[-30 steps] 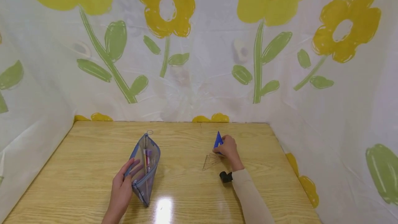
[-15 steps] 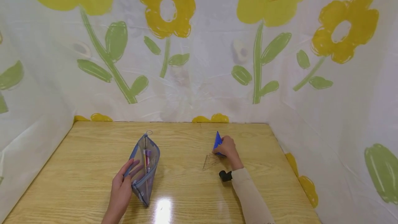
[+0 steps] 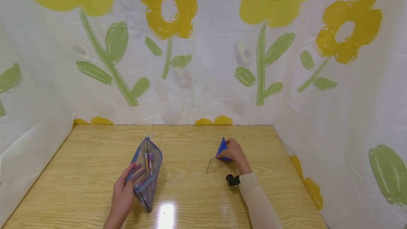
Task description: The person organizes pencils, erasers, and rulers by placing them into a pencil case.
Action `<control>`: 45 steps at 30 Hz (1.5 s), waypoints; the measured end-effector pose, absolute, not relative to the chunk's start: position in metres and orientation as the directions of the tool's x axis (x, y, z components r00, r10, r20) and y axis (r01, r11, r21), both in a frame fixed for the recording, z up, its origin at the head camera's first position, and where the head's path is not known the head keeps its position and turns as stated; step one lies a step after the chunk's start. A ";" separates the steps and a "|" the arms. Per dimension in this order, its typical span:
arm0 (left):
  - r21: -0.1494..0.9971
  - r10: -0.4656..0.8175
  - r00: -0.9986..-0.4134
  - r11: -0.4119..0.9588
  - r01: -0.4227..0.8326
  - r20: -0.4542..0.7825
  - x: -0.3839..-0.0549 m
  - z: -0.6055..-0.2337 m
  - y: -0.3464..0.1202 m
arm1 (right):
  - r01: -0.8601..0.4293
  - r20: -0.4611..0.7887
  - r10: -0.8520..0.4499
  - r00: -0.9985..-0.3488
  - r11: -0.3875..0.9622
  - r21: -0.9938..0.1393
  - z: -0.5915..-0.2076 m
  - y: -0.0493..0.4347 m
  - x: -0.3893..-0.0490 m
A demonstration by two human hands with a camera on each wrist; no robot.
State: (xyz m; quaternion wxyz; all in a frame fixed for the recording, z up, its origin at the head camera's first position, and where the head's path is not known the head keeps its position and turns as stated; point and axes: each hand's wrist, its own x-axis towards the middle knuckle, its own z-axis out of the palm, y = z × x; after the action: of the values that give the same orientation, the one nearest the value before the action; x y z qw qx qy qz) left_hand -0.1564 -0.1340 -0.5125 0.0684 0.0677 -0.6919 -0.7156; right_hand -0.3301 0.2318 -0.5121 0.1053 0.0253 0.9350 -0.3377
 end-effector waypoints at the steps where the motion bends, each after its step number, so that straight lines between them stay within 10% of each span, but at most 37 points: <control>1: 0.999 -0.191 -0.982 -0.033 0.004 -0.002 -0.156 -0.512 -0.134 | 0.114 -0.214 -0.032 -0.976 0.764 -0.635 -0.511 0.233 -0.330; 45: 0.999 -0.199 -0.979 0.002 -0.045 -0.044 -0.150 -0.508 -0.130 | 0.154 -0.225 -0.064 -0.972 0.549 -0.821 -0.506 0.249 -0.310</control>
State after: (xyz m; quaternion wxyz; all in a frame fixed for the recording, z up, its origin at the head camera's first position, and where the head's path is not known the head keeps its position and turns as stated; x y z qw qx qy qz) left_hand -0.1502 -0.1300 -0.5083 0.0550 0.0867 -0.7058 -0.7009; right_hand -0.3095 0.2488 -0.5061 0.1150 0.0257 0.8726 -0.4740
